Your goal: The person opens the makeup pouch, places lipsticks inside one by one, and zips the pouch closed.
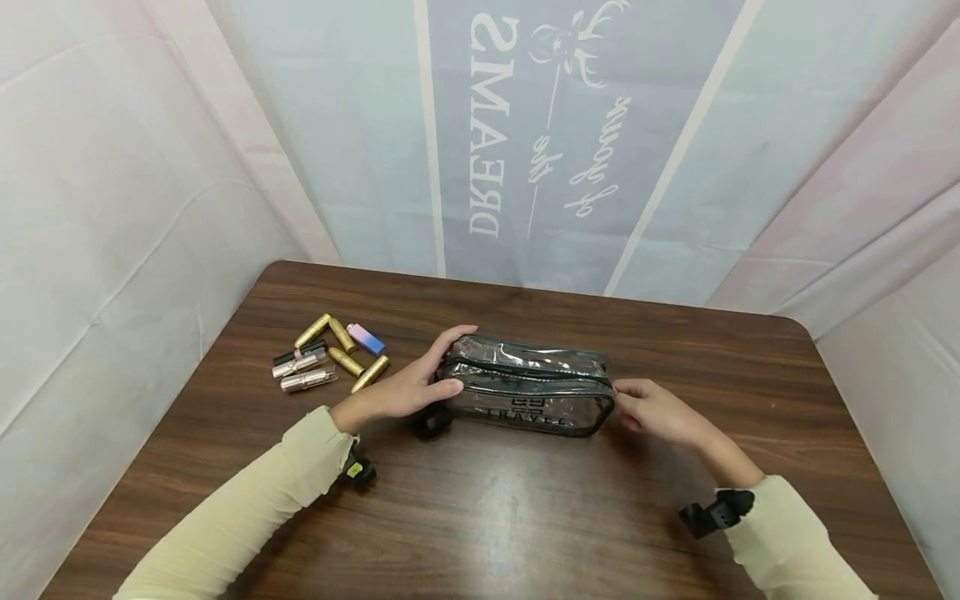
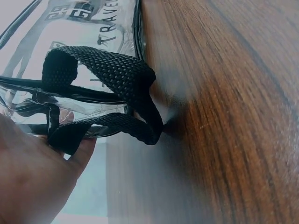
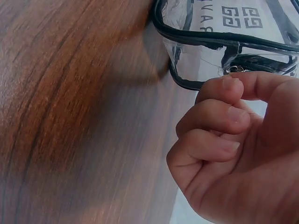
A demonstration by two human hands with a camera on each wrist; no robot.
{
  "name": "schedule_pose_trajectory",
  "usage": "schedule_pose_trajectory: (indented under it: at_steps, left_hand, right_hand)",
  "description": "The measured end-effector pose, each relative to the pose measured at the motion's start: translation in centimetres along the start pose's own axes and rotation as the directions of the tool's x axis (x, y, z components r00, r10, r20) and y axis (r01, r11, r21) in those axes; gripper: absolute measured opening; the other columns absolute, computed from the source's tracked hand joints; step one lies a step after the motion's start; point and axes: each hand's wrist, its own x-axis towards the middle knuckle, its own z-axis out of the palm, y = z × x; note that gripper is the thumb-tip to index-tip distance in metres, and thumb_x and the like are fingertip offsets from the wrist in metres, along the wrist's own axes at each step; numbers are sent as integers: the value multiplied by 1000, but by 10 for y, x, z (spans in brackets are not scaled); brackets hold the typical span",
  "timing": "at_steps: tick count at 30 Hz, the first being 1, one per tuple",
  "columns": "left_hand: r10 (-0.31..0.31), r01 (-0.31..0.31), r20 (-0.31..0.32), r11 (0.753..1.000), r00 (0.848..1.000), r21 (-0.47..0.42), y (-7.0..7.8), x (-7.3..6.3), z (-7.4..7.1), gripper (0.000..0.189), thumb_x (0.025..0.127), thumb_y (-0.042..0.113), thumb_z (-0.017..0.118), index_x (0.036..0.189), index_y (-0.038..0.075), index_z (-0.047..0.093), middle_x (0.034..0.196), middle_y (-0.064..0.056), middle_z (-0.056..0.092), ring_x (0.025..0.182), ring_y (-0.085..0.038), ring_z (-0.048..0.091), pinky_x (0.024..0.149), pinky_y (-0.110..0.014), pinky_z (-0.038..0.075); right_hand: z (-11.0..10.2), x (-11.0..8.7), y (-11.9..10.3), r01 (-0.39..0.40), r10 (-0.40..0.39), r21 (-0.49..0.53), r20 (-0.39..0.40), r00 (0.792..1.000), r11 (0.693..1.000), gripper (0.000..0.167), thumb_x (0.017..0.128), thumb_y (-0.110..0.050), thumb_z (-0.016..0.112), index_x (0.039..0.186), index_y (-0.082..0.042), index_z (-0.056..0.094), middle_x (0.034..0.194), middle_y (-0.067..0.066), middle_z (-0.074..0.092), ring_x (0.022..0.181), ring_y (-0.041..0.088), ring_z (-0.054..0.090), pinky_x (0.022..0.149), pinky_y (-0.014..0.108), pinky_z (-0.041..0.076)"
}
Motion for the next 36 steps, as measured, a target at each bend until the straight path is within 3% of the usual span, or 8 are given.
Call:
schedule_pose_trajectory:
  at_steps: [5,12,18,24,32,36]
  left_hand:
    - [6,-6,-6,1000,1000,-3,0,2,0,81,100,62,51,163,29,13,164,-10,21,141,-25,34,100,-42,41]
    - [16,-16,-23,1000,1000,-2,3,4,1,89,98,68,50,164,21,13,166,-8,19,143,-26,33,102,-45,41]
    - [20,-18,-47,999,999,38,7,6,0,89,96,71,48,164,22,16,167,-2,19,146,-24,29,113,-54,33]
    - [33,-28,-80,998,996,63,12,7,0,89,95,73,47,163,23,20,161,-13,28,141,-23,34,111,-54,34]
    - [121,-115,-120,992,985,55,19,11,0,73,102,56,52,158,13,34,154,-11,37,139,-24,36,112,-56,32]
    - [114,-109,-144,993,983,43,20,14,1,62,106,45,52,156,11,39,150,-10,41,136,-23,40,112,-54,34]
  right_hand:
    - [-1,2,0,-22,22,34,0,1000,999,27,111,-13,41,105,7,58,70,0,44,55,10,39,47,31,29]
    - [-5,2,-1,-50,50,37,14,999,998,29,111,-15,41,108,9,57,70,2,44,55,11,38,48,31,29]
    - [-8,2,-1,-29,28,20,32,999,999,29,111,-14,40,108,10,57,71,2,45,55,12,39,48,32,29]
    - [-10,2,-2,-42,42,-4,22,999,999,27,111,-13,41,106,7,58,72,4,46,57,12,42,48,31,31]
    - [-13,2,-5,-46,47,-67,21,999,997,29,111,-15,42,94,3,57,71,4,48,55,10,40,47,31,32]
    - [-16,1,-7,-38,40,-130,7,999,991,31,111,-17,44,91,3,57,69,4,50,53,9,39,48,30,34]
